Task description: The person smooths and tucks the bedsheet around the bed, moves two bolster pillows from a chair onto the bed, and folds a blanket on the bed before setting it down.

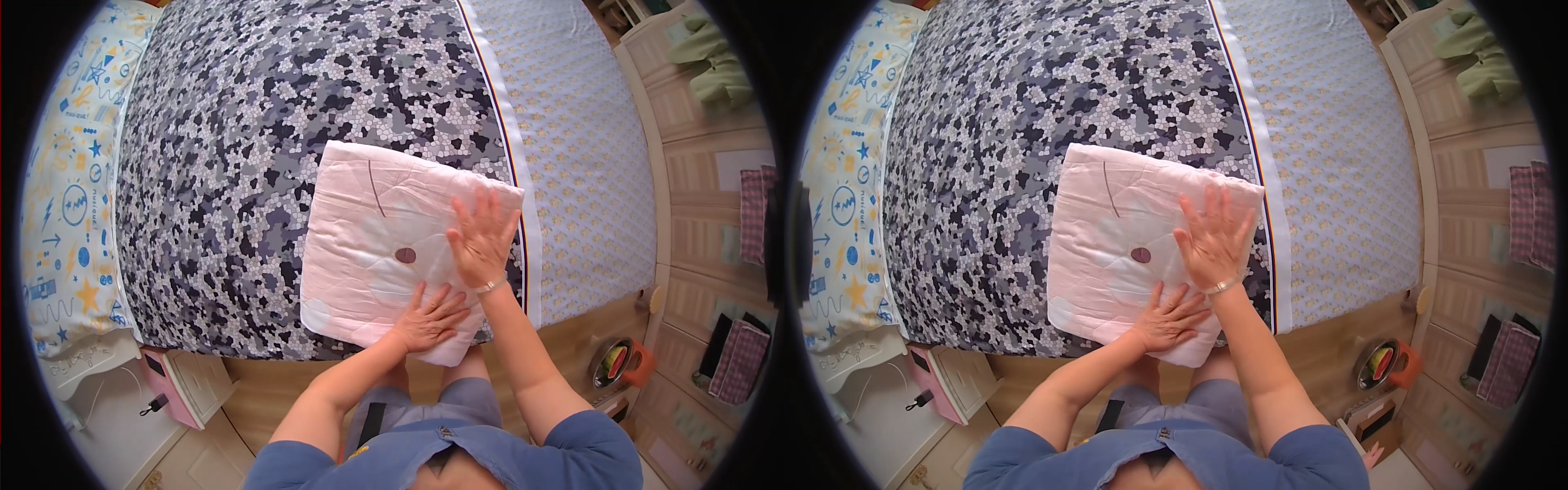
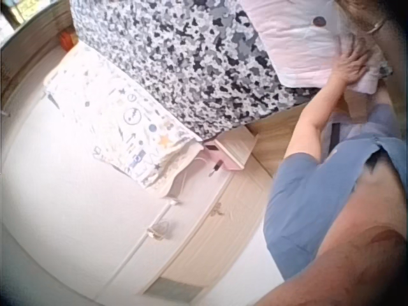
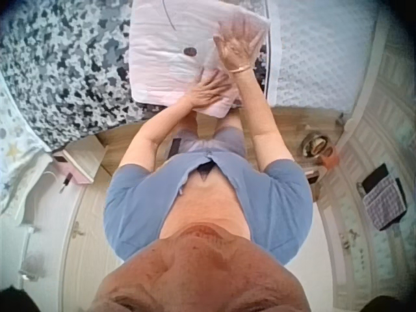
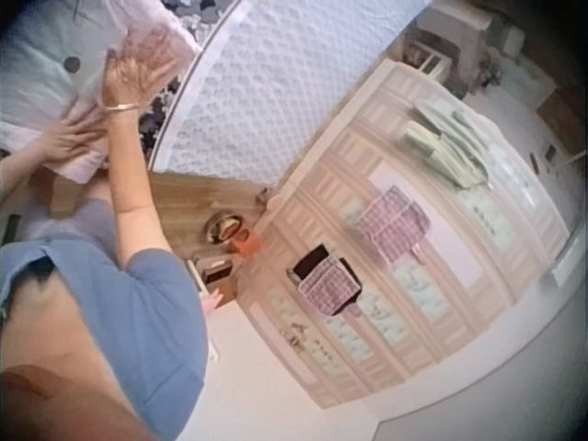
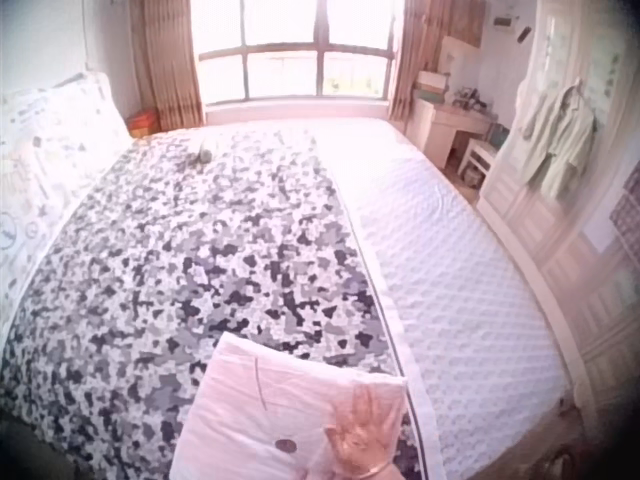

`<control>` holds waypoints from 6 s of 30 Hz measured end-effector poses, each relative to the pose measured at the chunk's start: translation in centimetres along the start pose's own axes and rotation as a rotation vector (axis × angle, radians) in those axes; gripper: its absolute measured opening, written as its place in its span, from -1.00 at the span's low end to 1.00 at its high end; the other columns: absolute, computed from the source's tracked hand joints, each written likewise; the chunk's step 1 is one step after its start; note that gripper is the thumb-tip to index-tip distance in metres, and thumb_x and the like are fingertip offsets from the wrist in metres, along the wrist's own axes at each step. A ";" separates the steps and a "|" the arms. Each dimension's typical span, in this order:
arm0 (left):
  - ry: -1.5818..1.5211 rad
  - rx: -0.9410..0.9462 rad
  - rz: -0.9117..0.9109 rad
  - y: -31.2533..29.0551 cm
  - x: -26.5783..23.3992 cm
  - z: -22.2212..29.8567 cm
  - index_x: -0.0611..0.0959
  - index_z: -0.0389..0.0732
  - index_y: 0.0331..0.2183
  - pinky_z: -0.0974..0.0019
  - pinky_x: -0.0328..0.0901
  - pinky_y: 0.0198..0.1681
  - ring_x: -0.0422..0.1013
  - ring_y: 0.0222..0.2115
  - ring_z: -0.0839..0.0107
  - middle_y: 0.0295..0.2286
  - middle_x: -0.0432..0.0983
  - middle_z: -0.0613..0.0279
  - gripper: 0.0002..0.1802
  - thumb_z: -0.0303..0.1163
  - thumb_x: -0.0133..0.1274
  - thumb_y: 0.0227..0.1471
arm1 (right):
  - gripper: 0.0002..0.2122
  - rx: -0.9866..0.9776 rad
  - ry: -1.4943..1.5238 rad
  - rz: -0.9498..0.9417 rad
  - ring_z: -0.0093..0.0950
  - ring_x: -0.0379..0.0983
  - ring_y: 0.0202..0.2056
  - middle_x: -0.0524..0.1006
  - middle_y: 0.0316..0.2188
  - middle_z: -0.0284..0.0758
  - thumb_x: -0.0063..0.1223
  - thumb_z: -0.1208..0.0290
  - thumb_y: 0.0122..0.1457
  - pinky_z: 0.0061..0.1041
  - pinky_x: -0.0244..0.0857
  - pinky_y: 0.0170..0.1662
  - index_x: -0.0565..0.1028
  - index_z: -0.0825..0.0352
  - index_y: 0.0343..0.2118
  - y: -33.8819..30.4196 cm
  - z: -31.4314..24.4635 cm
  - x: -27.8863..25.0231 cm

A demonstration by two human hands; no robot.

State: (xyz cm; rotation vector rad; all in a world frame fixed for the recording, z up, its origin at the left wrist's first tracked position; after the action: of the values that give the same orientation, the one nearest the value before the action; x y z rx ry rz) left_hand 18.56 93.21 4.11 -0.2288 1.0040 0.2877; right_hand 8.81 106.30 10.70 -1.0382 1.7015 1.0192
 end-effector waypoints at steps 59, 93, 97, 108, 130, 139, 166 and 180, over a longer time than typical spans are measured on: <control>-1.145 -0.392 0.144 3.2 -14.7 8.6 0.40 -0.33 -0.23 0.45 0.21 -0.31 0.32 -0.40 0.47 -0.37 0.40 0.22 -0.59 -0.43 0.05 -0.22 | -0.51 1.116 0.940 0.692 -0.48 0.37 -0.35 0.46 -0.38 -0.22 0.08 0.09 -0.14 -0.57 0.23 -0.27 0.41 0.51 -0.33 -30.3 14.3 -24.9; -1.182 -0.100 -0.416 34.0 8.4 53.8 0.30 -0.29 -0.13 0.38 0.24 -0.22 0.33 -0.30 0.42 -0.29 0.38 0.19 -0.52 -0.45 0.01 -0.16 | -0.37 1.450 1.102 1.392 -0.46 0.34 -0.27 0.39 -0.28 -0.18 -0.15 -0.08 -0.04 -0.58 0.25 -0.26 0.31 0.54 -0.20 -62.1 51.6 -36.1; -1.190 -0.063 -0.467 39.7 12.9 57.4 0.21 -0.27 -0.06 0.39 0.20 -0.18 0.28 -0.23 0.43 -0.23 0.33 0.18 -0.38 -0.35 0.06 -0.18 | -0.36 1.426 1.128 1.313 -0.46 0.35 -0.28 0.40 -0.27 -0.19 -0.19 -0.10 -0.03 -0.58 0.26 -0.26 0.30 0.53 -0.18 -62.5 58.9 -37.6; -0.888 0.030 -0.298 58.0 16.2 67.5 0.24 -0.18 -0.07 0.33 0.19 -0.17 0.33 -0.24 0.24 -0.28 0.39 0.01 -0.29 -0.07 0.05 -0.27 | -0.38 1.466 1.292 1.234 -0.43 0.35 -0.29 0.39 -0.25 -0.22 -0.24 -0.09 -0.01 -0.54 0.23 -0.20 0.28 0.47 -0.14 -61.3 80.7 -41.5; -0.770 -0.576 0.540 76.9 9.6 59.3 0.29 -0.29 -0.18 0.20 0.18 -0.20 0.30 -0.26 0.02 -0.32 0.36 -0.17 -0.34 -0.07 0.02 -0.30 | -0.39 1.009 1.402 0.346 -0.48 0.38 -0.37 0.44 -0.37 -0.23 -0.19 -0.12 -0.04 -0.54 0.27 -0.31 0.38 0.50 -0.28 -18.0 112.1 -43.3; -0.706 -0.669 0.677 86.8 1.9 48.1 0.27 -0.29 -0.18 0.18 0.17 -0.19 0.29 -0.25 0.00 -0.31 0.35 -0.19 -0.32 -0.03 0.02 -0.29 | -0.33 0.972 1.084 0.073 -0.45 0.38 -0.41 0.45 -0.42 -0.18 -0.25 -0.16 -0.04 -0.50 0.26 -0.35 0.40 0.55 -0.32 3.8 114.9 -38.7; -0.719 -0.833 1.122 116.2 -21.4 14.4 0.31 -0.32 -0.19 0.23 0.20 -0.22 0.33 -0.27 0.08 -0.32 0.38 -0.14 -0.35 -0.08 0.07 -0.28 | -0.35 0.682 1.265 -0.247 -0.46 0.37 -0.39 0.43 -0.38 -0.16 -0.19 -0.11 -0.03 -0.56 0.25 -0.31 0.35 0.62 -0.29 68.0 115.2 -25.3; -0.639 -0.823 0.888 136.4 -37.6 -10.0 0.25 -0.30 -0.17 0.15 0.17 -0.19 0.29 -0.26 -0.04 -0.33 0.35 -0.23 -0.31 -0.02 0.00 -0.27 | -0.31 0.736 1.146 -0.190 -0.43 0.37 -0.38 0.44 -0.39 -0.16 -0.20 -0.18 -0.08 -0.50 0.24 -0.33 0.37 0.58 -0.31 98.1 115.4 -18.6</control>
State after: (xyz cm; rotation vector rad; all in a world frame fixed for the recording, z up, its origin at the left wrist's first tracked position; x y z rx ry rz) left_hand -54.74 213.14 23.30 -0.3879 0.2430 1.4932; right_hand -47.82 247.93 14.70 -1.2935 2.4716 -0.5019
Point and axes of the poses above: each hand's wrist, its own y-axis towards the middle knuckle, its own x-axis out of the palm, z = x × y, the point moved 7 cm from there along y, towards the middle knuckle
